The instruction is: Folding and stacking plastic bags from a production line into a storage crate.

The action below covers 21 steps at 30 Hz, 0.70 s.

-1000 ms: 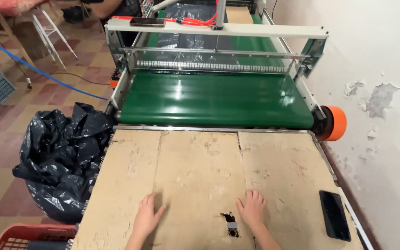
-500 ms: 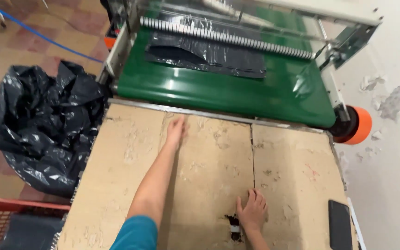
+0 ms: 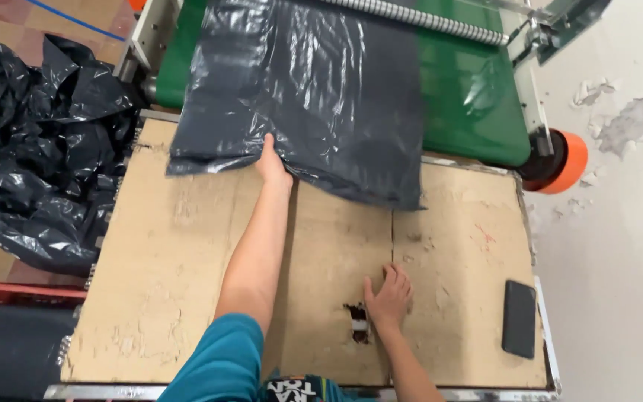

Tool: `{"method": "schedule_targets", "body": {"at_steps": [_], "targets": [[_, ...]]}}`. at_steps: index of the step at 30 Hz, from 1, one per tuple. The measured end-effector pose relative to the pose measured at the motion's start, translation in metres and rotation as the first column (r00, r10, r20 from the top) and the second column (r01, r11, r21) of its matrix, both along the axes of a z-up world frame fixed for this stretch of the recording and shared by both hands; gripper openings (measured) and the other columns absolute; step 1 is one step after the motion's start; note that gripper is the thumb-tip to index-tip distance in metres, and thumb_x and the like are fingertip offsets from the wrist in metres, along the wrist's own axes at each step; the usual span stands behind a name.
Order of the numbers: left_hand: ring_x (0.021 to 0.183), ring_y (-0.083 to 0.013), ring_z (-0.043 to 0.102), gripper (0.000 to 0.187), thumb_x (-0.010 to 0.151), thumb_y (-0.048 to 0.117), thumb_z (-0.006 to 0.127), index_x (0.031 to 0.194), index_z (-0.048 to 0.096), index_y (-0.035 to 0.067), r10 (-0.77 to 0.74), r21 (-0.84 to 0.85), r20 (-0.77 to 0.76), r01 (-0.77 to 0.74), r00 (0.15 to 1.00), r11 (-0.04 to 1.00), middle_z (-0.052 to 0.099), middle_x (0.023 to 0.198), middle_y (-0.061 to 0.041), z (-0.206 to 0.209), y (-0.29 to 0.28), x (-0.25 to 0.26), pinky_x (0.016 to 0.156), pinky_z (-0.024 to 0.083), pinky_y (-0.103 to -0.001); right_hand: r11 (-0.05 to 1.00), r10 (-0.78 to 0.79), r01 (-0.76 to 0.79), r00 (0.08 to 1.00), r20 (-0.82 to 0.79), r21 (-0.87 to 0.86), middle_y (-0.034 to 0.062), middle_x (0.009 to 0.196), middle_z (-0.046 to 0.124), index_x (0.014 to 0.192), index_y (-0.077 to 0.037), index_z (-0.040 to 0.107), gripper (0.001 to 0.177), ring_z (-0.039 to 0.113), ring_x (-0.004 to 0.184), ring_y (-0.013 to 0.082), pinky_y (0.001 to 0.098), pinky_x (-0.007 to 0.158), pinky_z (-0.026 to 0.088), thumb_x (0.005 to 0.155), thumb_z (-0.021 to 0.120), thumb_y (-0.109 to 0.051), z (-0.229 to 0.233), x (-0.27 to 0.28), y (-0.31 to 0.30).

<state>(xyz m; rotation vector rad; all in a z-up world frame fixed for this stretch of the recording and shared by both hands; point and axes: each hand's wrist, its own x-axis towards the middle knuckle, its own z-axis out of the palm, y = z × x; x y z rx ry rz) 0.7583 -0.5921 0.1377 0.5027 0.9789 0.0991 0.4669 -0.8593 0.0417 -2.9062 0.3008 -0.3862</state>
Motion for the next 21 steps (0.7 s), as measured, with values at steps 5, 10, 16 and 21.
{"method": "schedule_targets", "body": {"at_steps": [5, 10, 16, 21], "targets": [[0.098, -0.0375, 0.072, 0.059, 0.080, 0.034, 0.084, 0.122, 0.062, 0.000, 0.099, 0.034, 0.195, -0.108, 0.976, 0.994, 0.068, 0.112, -0.025, 0.038, 0.007, -0.095, 0.075, 0.061, -0.054, 0.886, -0.134, 0.165, 0.986, -0.101, 0.433, 0.0067, 0.117, 0.066, 0.120, -0.016, 0.063, 0.027, 0.062, 0.115, 0.0271, 0.0445, 0.099, 0.046, 0.099, 0.058, -0.033, 0.015, 0.004, -0.020], [0.096, -0.0310, 0.072, 0.034, 0.084, 0.025, 0.080, 0.106, 0.067, 0.002, 0.189, -0.042, 0.313, -0.185, 0.931, 0.982, 0.070, 0.107, -0.020, 0.150, 0.004, -0.236, 0.080, 0.062, -0.043, 0.643, -0.133, 0.159, 0.987, -0.095, 0.749, 0.0173, 0.139, 0.048, 0.147, -0.009, 0.033, 0.064, 0.051, 0.130, 0.0345, 0.0466, 0.105, 0.047, 0.094, 0.067, -0.018, 0.039, 0.037, -0.047], [0.089, -0.0238, 0.071, 0.017, 0.086, 0.021, 0.076, 0.091, 0.067, 0.007, 0.241, 0.176, 0.490, -0.366, 0.838, 0.914, 0.069, 0.093, -0.012, 0.231, 0.006, -0.368, 0.084, 0.062, -0.034, 0.708, -0.169, -0.073, 0.948, 0.269, 0.702, 0.0293, 0.148, 0.031, 0.154, -0.003, 0.026, 0.091, 0.031, 0.142, 0.0479, 0.0576, 0.119, 0.029, 0.080, 0.080, -0.003, 0.084, 0.018, -0.061], [0.081, -0.0190, 0.067, 0.007, 0.090, 0.019, 0.070, 0.094, 0.066, 0.015, 0.093, 0.792, 0.409, -0.404, 0.908, 0.458, 0.067, 0.088, -0.003, 0.242, 0.094, -0.444, 0.079, 0.056, -0.031, 0.655, 0.191, -0.520, 0.816, 0.546, 0.548, 0.0098, 0.123, 0.062, 0.081, -0.014, 0.071, 0.023, 0.042, 0.138, 0.0364, 0.0490, 0.119, 0.022, 0.070, 0.089, -0.025, 0.100, -0.066, -0.117]]}}
